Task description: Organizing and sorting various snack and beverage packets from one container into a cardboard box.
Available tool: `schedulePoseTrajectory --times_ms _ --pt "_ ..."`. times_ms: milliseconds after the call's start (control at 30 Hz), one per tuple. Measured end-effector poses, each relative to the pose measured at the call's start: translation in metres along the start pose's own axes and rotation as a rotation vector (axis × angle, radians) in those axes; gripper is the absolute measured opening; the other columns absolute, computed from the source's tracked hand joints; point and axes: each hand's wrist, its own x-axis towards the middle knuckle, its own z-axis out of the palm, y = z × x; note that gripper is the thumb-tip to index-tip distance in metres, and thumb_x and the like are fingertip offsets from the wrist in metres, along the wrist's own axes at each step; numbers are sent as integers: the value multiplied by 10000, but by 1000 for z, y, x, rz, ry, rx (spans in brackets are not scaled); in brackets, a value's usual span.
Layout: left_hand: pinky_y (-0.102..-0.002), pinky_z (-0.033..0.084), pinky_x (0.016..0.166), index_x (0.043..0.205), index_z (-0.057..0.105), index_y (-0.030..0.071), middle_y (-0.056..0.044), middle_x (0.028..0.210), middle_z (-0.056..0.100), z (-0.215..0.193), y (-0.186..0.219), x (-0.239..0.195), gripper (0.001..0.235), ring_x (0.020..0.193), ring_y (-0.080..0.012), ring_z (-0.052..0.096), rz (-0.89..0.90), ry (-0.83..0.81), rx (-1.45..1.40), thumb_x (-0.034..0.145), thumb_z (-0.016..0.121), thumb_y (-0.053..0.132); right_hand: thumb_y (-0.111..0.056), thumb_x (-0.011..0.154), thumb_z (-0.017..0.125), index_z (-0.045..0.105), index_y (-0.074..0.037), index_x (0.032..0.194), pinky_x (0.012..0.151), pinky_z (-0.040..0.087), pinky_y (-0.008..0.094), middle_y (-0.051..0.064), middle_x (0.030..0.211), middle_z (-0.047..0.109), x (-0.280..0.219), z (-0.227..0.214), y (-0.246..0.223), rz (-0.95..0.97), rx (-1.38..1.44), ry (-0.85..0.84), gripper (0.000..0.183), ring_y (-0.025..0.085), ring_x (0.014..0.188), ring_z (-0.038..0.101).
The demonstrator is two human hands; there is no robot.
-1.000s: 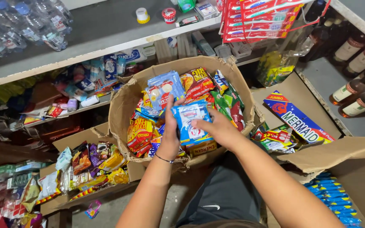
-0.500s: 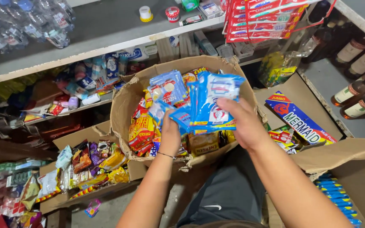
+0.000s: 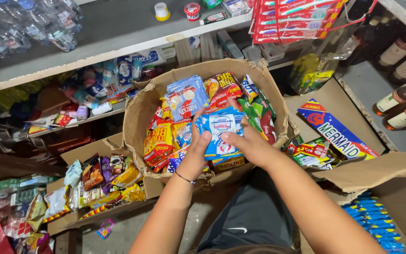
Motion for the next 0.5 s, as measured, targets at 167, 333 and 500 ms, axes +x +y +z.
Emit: schedulePoseTrajectory --times_ms 167,333,500 --pt "-422 253 1249 1652 75 76 -190 1623 317 2 -11 -3 1045 1500 -300 351 22 -28 93 929 570 646 -247 807 785 126 -222 1633 1075 455 351 98 1428 556 2 -3 -36 319 444 -129 1057 193 1275 556" --pt "-408 237 1257 1639 135 58 -214 1653 290 -14 -25 -3 986 1538 -302 299 174 -103 232 976 402 737 -197 773 851 352 -97 1596 1053 490 353 98 1392 597 10 -7 -32 300 445 37 968 182 1239 595" --pt "-384 432 1086 1343 534 27 -177 1338 589 -37 -40 -9 632 1261 -266 554 32 -132 788 866 629 430 -202 824 833 364 -67 1577 1057 509 380 91 1370 603 9 -29 -67 188 643 147 897 191 1223 618"
